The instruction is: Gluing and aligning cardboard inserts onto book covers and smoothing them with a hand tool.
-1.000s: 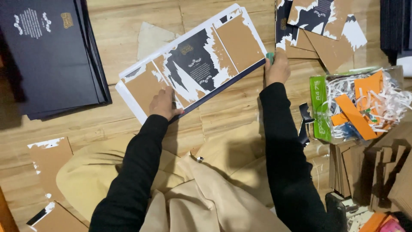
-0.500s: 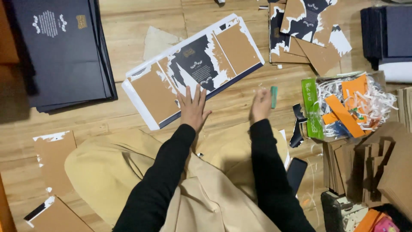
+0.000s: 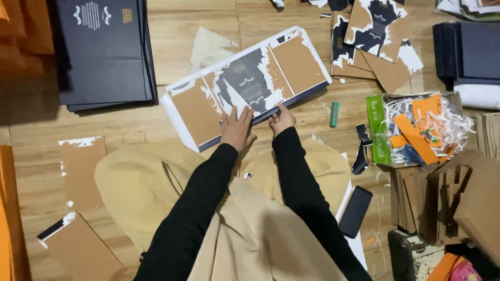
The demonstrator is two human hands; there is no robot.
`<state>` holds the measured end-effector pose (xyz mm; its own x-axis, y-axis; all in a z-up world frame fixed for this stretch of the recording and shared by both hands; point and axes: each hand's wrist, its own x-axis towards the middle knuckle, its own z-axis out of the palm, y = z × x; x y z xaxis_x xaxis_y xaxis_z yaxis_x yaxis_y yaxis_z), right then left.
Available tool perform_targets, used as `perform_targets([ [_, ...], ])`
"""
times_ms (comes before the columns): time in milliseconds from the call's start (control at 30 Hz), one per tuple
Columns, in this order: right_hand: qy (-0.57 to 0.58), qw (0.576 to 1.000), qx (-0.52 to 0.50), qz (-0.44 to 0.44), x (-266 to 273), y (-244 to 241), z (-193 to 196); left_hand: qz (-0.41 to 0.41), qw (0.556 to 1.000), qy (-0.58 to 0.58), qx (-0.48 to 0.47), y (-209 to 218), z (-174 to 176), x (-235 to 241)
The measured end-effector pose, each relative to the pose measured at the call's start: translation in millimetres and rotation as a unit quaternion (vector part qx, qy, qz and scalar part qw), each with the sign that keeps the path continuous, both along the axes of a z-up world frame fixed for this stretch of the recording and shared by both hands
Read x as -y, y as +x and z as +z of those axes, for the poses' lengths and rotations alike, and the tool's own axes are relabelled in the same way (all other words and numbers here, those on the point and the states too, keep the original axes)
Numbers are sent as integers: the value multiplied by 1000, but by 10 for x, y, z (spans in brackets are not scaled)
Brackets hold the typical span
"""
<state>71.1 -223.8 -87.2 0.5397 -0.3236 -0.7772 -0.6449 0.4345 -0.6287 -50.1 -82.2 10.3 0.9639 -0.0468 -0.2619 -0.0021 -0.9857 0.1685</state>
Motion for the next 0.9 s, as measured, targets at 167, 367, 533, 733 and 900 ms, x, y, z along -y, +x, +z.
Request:
perform_targets([
  [167,-4,991,112,73,-100,-395,925,13,998,14,54,59,312,124],
  [367,22,967,231,109,32,-580,1293,-17,969,27,247,257,182,146],
  [533,11,960,243,136,194,-637,1301,-17,965,-60,255,465,721,-98],
  [733,137,931,303,150,530,-188,964,-56,904,-407,115,593,1669,-526],
  [900,239,852,421,197,718,140,1724,-53,769,-632,80,629,2218,-711],
])
